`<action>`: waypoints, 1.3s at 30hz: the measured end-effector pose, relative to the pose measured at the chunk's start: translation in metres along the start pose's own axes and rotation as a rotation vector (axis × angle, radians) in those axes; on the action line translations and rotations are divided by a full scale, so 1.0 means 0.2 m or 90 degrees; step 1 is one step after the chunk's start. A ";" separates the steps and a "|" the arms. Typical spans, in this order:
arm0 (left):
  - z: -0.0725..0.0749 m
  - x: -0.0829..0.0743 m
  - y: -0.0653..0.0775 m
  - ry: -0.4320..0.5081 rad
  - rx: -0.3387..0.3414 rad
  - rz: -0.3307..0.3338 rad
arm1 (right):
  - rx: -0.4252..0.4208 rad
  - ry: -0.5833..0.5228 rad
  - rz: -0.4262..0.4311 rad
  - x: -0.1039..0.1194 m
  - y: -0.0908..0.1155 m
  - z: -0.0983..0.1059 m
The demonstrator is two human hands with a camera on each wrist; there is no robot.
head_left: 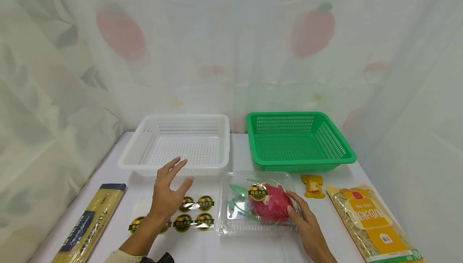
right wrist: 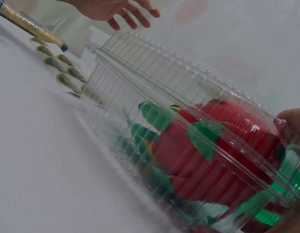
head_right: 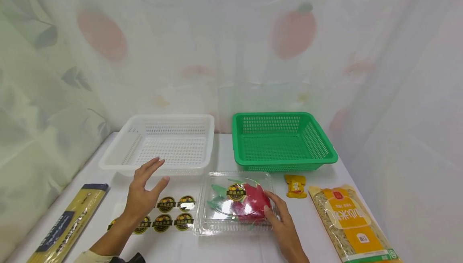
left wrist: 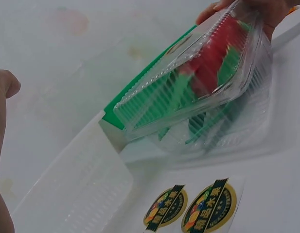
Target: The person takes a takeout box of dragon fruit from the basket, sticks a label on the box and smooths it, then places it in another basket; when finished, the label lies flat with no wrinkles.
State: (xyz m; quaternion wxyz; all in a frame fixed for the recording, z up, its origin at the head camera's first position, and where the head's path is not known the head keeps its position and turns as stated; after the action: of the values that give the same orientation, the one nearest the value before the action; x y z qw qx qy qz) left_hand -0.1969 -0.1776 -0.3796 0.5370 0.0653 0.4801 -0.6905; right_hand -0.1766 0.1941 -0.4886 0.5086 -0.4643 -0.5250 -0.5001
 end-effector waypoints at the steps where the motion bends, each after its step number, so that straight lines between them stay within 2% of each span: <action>1: 0.01 0.01 0.00 -0.002 0.000 0.002 | -0.001 -0.006 0.006 0.00 0.00 0.00; 14: 0.15 0.17 -0.02 -0.039 -0.015 0.057 | -0.003 -0.042 0.033 0.01 0.02 0.00; 25: 0.26 0.32 -0.04 -0.087 -0.053 0.118 | -0.003 -0.038 0.032 0.00 0.02 0.00; 32: 0.34 0.39 -0.06 -0.096 -0.095 0.124 | 0.004 -0.054 0.027 -0.01 0.02 0.00; 39: 0.39 0.49 -0.06 -0.112 -0.123 0.158 | -0.005 -0.061 0.032 -0.01 0.02 0.00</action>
State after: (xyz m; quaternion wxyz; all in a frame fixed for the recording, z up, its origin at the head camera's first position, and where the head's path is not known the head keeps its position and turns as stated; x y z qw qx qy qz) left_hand -0.2136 -0.3024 -0.3898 0.6618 0.0112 0.4836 -0.5727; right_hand -0.1717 0.1948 -0.4899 0.4936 -0.5028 -0.5347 -0.4664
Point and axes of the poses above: each hand's wrist, its own y-axis away from the middle knuckle, its own z-axis out of the back of the hand, x = y × z, the point moved 8 cm from there along -y, towards the middle knuckle, and after that the axes turned 7 degrees about -y, right-handed, at the moved point
